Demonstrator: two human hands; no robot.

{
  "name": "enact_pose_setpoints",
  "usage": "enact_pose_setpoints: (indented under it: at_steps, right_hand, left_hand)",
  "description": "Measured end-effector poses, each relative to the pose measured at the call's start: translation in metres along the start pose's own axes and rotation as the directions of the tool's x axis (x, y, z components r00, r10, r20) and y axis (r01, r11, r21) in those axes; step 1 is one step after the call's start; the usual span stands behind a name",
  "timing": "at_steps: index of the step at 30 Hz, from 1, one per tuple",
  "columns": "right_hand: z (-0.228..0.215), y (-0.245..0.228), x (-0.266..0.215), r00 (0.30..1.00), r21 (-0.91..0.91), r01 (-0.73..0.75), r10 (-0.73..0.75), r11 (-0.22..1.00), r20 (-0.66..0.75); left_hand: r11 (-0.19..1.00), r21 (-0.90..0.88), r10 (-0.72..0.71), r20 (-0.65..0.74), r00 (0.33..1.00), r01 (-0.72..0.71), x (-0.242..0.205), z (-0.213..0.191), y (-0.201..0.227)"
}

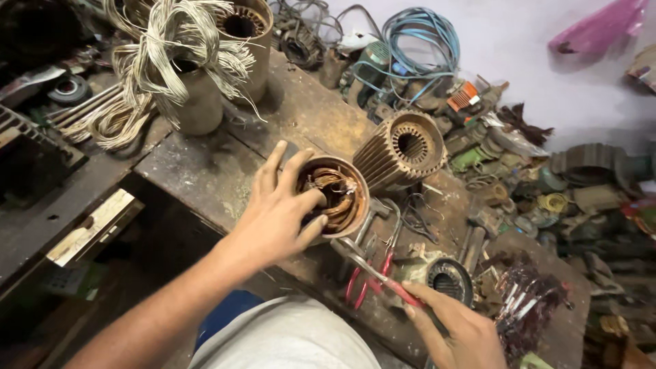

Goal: The person uses pliers to pull and cut copper wire from a cylindrical motor stator. They repeatedly extract wire bundles, cut them, and place them on the workbench.

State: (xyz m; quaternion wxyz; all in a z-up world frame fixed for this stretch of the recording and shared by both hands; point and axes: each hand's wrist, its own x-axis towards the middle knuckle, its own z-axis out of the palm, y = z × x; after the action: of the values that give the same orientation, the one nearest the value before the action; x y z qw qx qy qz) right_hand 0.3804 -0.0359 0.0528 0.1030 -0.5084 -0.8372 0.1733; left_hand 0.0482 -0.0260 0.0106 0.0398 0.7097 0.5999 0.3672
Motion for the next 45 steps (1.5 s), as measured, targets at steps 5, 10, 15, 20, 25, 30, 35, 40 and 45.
enact_pose_setpoints:
  at_steps: [5,10,15,20,25,30,35,40,45]
  right_hand:
    - [-0.041,-0.035,0.010,0.990,-0.216,0.090,-0.064,0.972,0.124]
    - [-0.081,-0.084,0.050,0.986,-0.400,0.108,-0.048,0.910,0.158]
    - [-0.098,-0.148,0.122,0.928,-0.541,0.134,0.087,0.830,0.363]
    - [-0.094,-0.182,0.179,0.768,-0.750,0.190,0.380,0.634,0.515]
    - [-0.079,-0.178,0.199,0.830,-0.620,0.258,0.158,0.741,0.535]
    - [-0.065,-0.154,0.145,0.969,-0.390,0.031,0.069,0.920,0.239]
    - [-0.052,-0.102,0.107,0.928,-0.344,-0.307,0.359,0.888,0.100]
    - [-0.051,-0.068,0.101,0.725,0.121,-0.678,0.632,0.725,0.275]
    - [-0.059,-0.076,0.087,0.543,0.247,-0.828,0.611,0.504,0.576]
  left_hand:
    - [0.998,-0.066,-0.001,0.158,0.987,0.012,0.025,-0.001,-0.011]
    - [0.999,-0.031,-0.029,0.276,0.961,0.039,0.041,0.019,-0.014]
    - [0.987,-0.161,0.019,0.188,0.982,0.012,0.040,0.021,-0.025]
    - [0.991,-0.128,0.063,0.193,0.979,-0.038,0.041,0.024,-0.030]
    - [0.980,-0.198,0.040,0.172,0.984,-0.005,0.040,0.022,-0.035]
    - [0.964,-0.264,0.020,-0.006,1.000,-0.020,0.019,0.004,-0.028]
    - [0.876,-0.250,0.430,0.015,0.903,-0.413,-0.009,0.033,0.025]
    - [0.853,-0.363,0.272,-0.303,0.913,-0.375,0.001,0.093,0.060]
    - [0.826,-0.281,0.373,-0.377,0.848,-0.489,0.003,0.107,0.052]
